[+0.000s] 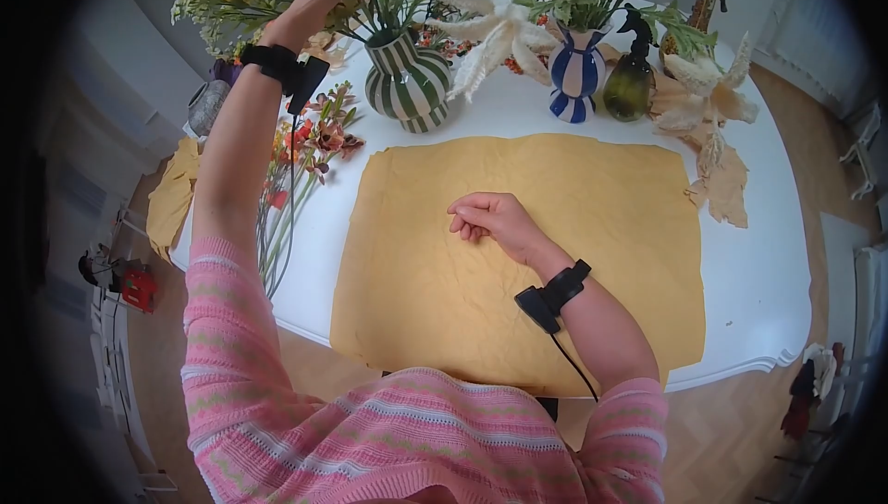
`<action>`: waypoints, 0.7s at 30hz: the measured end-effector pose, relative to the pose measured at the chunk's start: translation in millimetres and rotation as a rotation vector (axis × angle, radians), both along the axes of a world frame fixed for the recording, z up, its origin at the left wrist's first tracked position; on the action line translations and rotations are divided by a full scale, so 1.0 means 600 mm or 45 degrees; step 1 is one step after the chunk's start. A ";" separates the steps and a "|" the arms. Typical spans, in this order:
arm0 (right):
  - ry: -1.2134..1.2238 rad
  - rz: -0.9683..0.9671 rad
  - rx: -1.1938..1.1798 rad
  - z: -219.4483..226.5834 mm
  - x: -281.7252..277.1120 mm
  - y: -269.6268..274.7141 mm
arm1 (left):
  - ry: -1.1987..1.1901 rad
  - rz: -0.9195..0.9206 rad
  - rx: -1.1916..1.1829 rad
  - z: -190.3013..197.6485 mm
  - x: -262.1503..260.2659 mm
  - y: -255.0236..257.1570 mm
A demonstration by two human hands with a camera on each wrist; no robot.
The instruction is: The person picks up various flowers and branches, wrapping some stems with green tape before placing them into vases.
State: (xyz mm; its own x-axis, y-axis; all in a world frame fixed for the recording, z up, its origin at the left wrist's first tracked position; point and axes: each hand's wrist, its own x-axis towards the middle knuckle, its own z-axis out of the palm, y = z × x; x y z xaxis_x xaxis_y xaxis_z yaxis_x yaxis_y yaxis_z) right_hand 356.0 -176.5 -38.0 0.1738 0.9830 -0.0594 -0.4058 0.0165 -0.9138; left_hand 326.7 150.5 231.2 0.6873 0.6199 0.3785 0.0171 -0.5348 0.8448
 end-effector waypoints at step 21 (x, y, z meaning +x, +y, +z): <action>-0.016 0.012 0.013 -0.002 0.002 0.001 | 0.177 0.080 -0.055 0.019 0.004 -0.043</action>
